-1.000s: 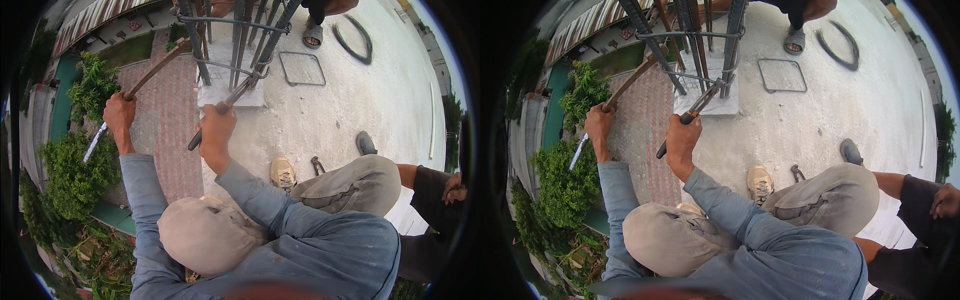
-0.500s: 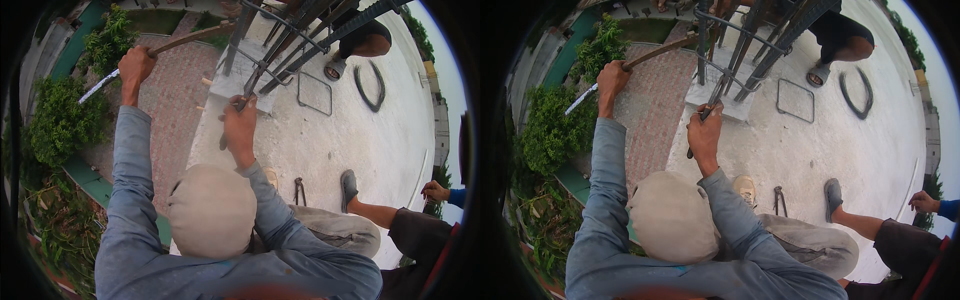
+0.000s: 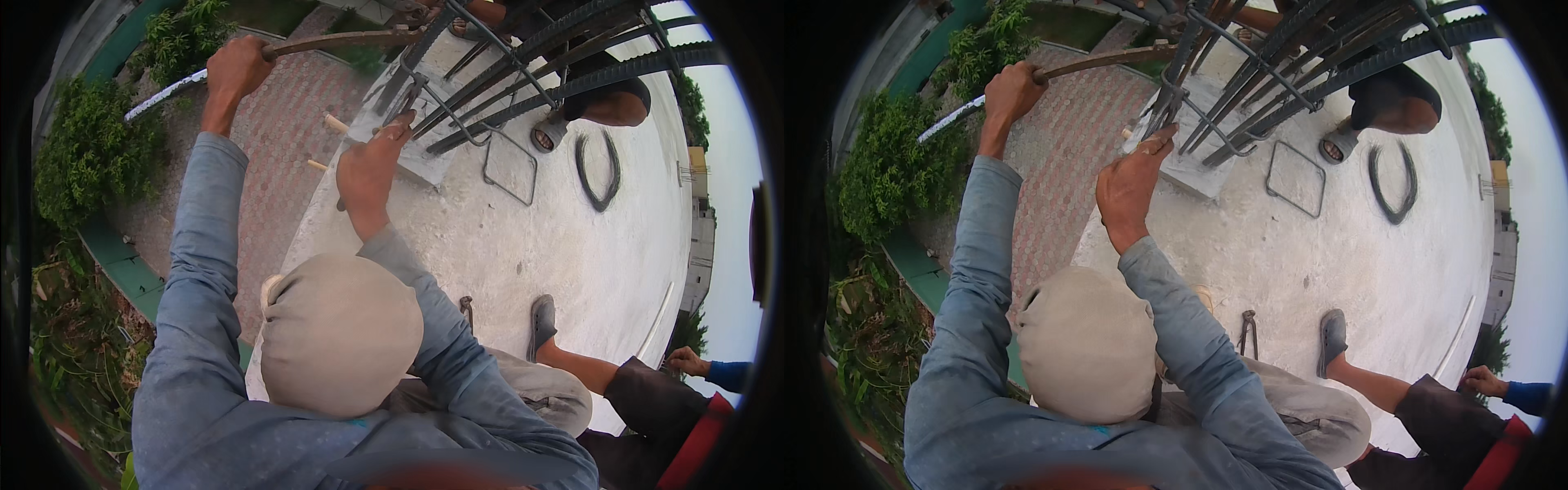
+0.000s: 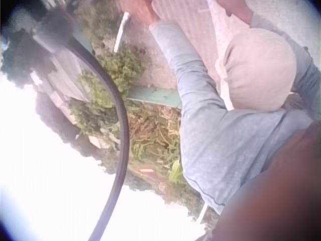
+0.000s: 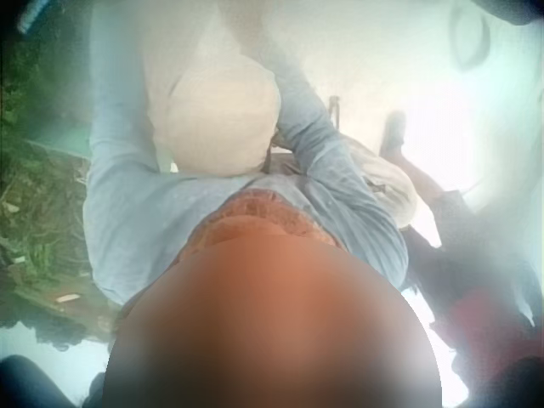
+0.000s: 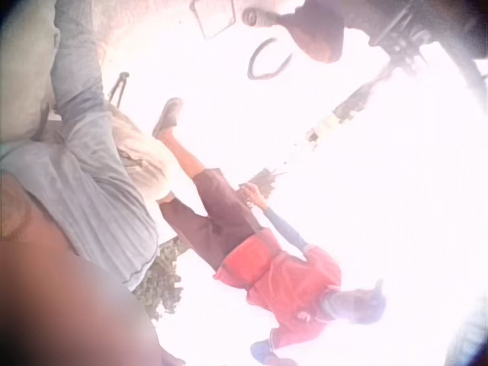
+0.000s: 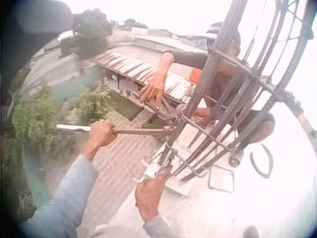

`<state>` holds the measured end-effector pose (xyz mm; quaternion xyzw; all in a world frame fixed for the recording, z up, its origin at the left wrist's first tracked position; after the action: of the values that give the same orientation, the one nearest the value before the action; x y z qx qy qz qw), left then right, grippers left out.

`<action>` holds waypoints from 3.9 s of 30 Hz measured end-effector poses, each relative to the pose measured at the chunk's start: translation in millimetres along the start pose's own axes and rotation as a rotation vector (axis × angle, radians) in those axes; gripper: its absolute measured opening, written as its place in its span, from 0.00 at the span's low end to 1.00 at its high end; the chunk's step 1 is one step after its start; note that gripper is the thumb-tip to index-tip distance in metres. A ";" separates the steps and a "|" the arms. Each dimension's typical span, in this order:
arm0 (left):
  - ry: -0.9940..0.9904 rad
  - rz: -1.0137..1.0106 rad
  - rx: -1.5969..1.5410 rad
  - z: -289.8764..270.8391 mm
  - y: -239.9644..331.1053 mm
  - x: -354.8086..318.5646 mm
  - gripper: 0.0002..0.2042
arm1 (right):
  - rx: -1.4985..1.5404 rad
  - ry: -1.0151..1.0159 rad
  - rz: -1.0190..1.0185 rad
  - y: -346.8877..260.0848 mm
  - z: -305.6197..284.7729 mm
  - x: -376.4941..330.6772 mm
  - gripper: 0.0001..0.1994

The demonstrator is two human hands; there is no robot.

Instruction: The person assembles a metal frame by bending and securing metal rods with pliers and a hammer. They work alongside another person who assists with holding and positioning the frame components.

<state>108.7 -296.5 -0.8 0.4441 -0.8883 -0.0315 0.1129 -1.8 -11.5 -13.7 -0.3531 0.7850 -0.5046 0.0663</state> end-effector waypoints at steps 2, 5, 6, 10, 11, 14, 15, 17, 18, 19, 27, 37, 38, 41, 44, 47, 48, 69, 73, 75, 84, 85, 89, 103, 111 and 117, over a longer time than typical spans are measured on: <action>0.024 0.021 -0.016 -3.5 0.3 0.6 0.15 | -0.133 0.006 -0.071 -8.8 3.3 3.9 0.41; 0.067 0.031 -0.029 -5.7 -0.2 -1.3 0.14 | -0.195 -0.101 -0.069 2.2 -8.7 7.2 0.40; 0.058 0.038 -0.038 -4.2 -0.3 -1.5 0.14 | -0.224 -0.131 -0.067 5.4 -8.9 6.2 0.40; 0.094 0.035 -0.013 -1.6 -1.7 -0.6 0.13 | -0.207 -0.123 -0.174 4.7 -3.8 -0.3 0.40; 0.092 0.034 -0.021 0.7 -1.9 -0.8 0.12 | -0.209 -0.116 -0.113 11.0 1.0 0.1 0.40; 0.121 0.036 -0.005 0.5 -3.8 -0.9 0.12 | -0.189 -0.052 -0.134 11.4 8.5 0.8 0.40; 0.127 0.032 0.012 0.1 -4.3 -1.2 0.12 | -0.217 -0.065 -0.155 10.6 9.3 1.7 0.40; 0.131 0.019 0.018 0.7 -4.9 -4.5 0.12 | -0.252 -0.101 -0.176 8.9 6.3 2.6 0.41; 0.134 0.022 0.006 0.7 -4.5 -5.8 0.12 | -0.260 -0.111 -0.174 7.7 3.1 4.6 0.41; 0.107 0.029 -0.015 3.8 -2.3 -5.1 0.12 | -0.255 -0.122 -0.104 11.5 -3.8 6.7 0.41; 0.049 0.029 -0.001 2.5 -0.9 -1.3 0.16 | -0.167 -0.111 -0.031 -13.6 -13.0 7.6 0.41; 0.001 -0.002 -0.013 6.4 -5.3 6.8 0.16 | -0.091 0.089 -0.024 -35.7 -7.4 11.3 0.41; 0.003 -0.002 -0.012 6.7 -5.9 7.0 0.16 | -0.070 0.019 -0.032 -28.7 -9.0 12.3 0.41; 0.002 0.007 -0.014 8.5 -5.6 6.5 0.16 | -0.072 -0.183 0.065 -4.6 -25.5 12.5 0.40; 0.033 0.009 -0.012 5.9 -5.0 4.1 0.16 | 0.100 -0.366 0.179 -3.7 -26.2 13.4 0.37; 0.055 0.015 -0.008 2.8 -3.3 1.3 0.16 | 0.210 -0.335 0.212 -23.2 -10.1 -4.6 0.33; 0.057 0.016 -0.005 2.1 -2.7 0.8 0.16 | 0.224 -0.326 0.238 -23.9 -5.3 -13.3 0.33; 0.025 -0.003 -0.016 5.7 -4.0 -2.2 0.15 | -1.078 -1.165 -0.002 122.4 -177.1 -36.7 0.22; 0.029 0.005 0.005 2.7 -2.6 2.2 0.17 | -0.434 -0.766 0.065 55.2 -190.4 0.6 0.20; 0.024 0.004 0.005 2.4 -1.9 3.7 0.17 | -0.327 -0.498 0.187 52.8 -202.5 23.9 0.26; -0.077 -0.029 -0.024 11.9 -7.1 8.0 0.19 | 0.347 -0.154 0.172 114.6 -120.3 66.4 0.32; -0.081 -0.011 0.024 11.7 -6.1 7.3 0.19 | 0.464 -0.128 0.267 123.7 -116.0 63.0 0.31; -0.050 0.002 0.019 8.8 -2.9 9.5 0.18 | 0.350 0.184 -0.198 86.5 -137.3 55.4 0.31; -0.106 -0.008 -0.038 9.3 -6.0 11.6 0.17 | 0.387 0.191 -0.075 104.8 -128.5 59.5 0.20; -0.112 0.010 -0.347 21.8 -9.0 29.6 0.15 | 0.546 0.135 -0.025 105.0 -125.8 59.6 0.19; -0.047 -0.074 -0.409 3.3 -34.2 -52.5 0.12 | 0.547 0.129 -0.041 101.3 -128.2 60.4 0.19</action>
<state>165.2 -275.5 -18.4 0.4434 -0.8488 -0.2258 0.1789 -155.1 71.0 -21.7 -0.3052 0.6149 -0.7204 0.0989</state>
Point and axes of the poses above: each hand's wrist, its own x-axis towards the middle knuckle, its own z-axis out of the palm, y = z × x, the point moved 9 cm from there along x, towards the middle knuckle, and after that the axes turned 5 degrees about z, right-handed, at the moved point
